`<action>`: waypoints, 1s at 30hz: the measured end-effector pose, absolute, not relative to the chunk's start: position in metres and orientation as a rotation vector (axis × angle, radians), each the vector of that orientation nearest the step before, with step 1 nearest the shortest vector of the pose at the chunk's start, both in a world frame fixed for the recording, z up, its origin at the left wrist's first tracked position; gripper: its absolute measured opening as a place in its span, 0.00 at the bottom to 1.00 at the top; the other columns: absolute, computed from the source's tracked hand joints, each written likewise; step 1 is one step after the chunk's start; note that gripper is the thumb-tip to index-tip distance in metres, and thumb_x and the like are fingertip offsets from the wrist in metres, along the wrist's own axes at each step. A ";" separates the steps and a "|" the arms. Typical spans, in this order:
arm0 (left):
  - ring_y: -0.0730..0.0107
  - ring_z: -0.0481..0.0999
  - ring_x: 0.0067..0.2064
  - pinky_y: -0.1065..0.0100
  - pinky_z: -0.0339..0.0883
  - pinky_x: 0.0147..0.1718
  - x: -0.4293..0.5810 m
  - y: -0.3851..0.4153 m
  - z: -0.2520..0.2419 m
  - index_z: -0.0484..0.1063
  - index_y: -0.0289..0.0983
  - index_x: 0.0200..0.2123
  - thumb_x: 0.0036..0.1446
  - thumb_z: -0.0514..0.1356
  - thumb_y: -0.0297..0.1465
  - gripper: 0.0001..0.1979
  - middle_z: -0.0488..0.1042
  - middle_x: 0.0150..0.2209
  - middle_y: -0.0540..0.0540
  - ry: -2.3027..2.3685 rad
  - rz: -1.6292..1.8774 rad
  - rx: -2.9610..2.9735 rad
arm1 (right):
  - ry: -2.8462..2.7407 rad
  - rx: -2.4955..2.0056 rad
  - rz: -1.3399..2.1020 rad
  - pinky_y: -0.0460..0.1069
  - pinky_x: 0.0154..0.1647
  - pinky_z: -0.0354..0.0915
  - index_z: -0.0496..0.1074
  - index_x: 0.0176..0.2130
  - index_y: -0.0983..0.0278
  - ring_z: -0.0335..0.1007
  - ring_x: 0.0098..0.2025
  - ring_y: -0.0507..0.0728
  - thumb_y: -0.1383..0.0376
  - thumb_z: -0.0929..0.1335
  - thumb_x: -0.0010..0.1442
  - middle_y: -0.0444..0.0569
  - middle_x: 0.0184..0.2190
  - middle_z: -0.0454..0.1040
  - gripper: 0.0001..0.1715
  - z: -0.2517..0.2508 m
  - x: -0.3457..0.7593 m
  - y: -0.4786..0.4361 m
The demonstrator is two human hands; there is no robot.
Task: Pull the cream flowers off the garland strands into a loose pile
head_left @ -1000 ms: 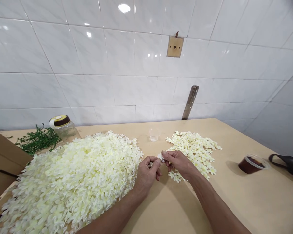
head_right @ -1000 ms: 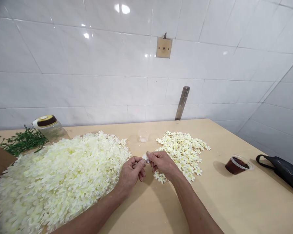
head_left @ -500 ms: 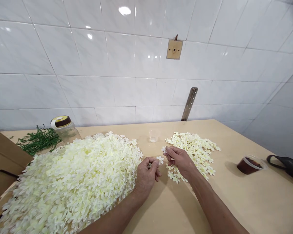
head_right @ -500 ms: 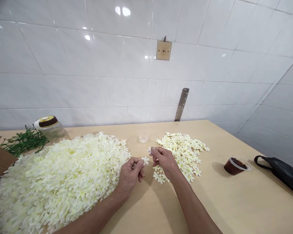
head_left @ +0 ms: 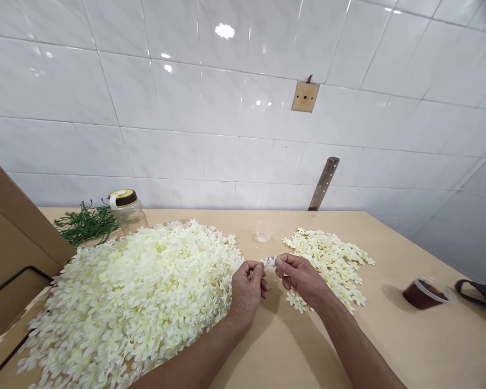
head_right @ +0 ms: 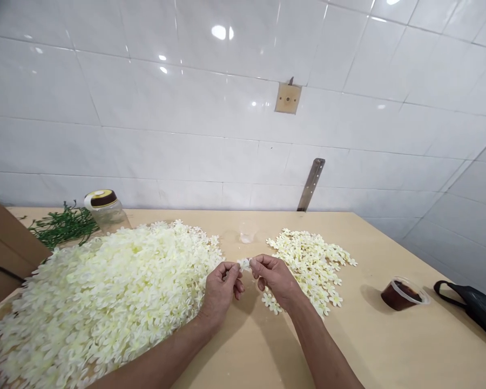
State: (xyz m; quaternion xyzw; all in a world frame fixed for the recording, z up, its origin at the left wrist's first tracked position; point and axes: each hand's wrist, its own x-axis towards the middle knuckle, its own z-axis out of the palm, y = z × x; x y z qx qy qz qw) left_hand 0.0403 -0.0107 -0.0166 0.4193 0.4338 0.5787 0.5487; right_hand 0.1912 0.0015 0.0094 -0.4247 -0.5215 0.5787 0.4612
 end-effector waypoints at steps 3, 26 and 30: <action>0.75 0.66 0.16 0.74 0.60 0.15 0.041 -0.012 -0.016 0.67 0.36 0.28 0.54 0.60 0.45 0.17 0.68 0.15 0.53 1.047 1.357 1.002 | -1.294 -1.066 1.413 0.45 0.20 0.55 0.71 0.26 0.66 0.54 0.20 0.46 0.49 0.73 0.53 0.42 0.22 0.64 0.22 0.011 0.186 0.002; 0.77 0.60 0.13 0.74 0.52 0.13 0.048 -0.024 -0.022 0.64 0.38 0.27 0.55 0.58 0.50 0.20 0.65 0.13 0.54 1.015 1.257 1.027 | -1.236 -1.180 1.209 0.44 0.14 0.48 0.69 0.30 0.64 0.48 0.15 0.46 0.45 0.74 0.48 0.36 0.15 0.57 0.26 0.044 0.136 0.020; 0.76 0.60 0.13 0.72 0.52 0.14 0.050 -0.023 -0.023 0.65 0.38 0.28 0.55 0.58 0.49 0.19 0.63 0.13 0.54 1.032 1.260 0.967 | -1.371 -1.174 1.210 0.44 0.12 0.48 0.69 0.30 0.62 0.49 0.13 0.47 0.45 0.72 0.51 0.36 0.14 0.56 0.24 0.053 0.097 0.022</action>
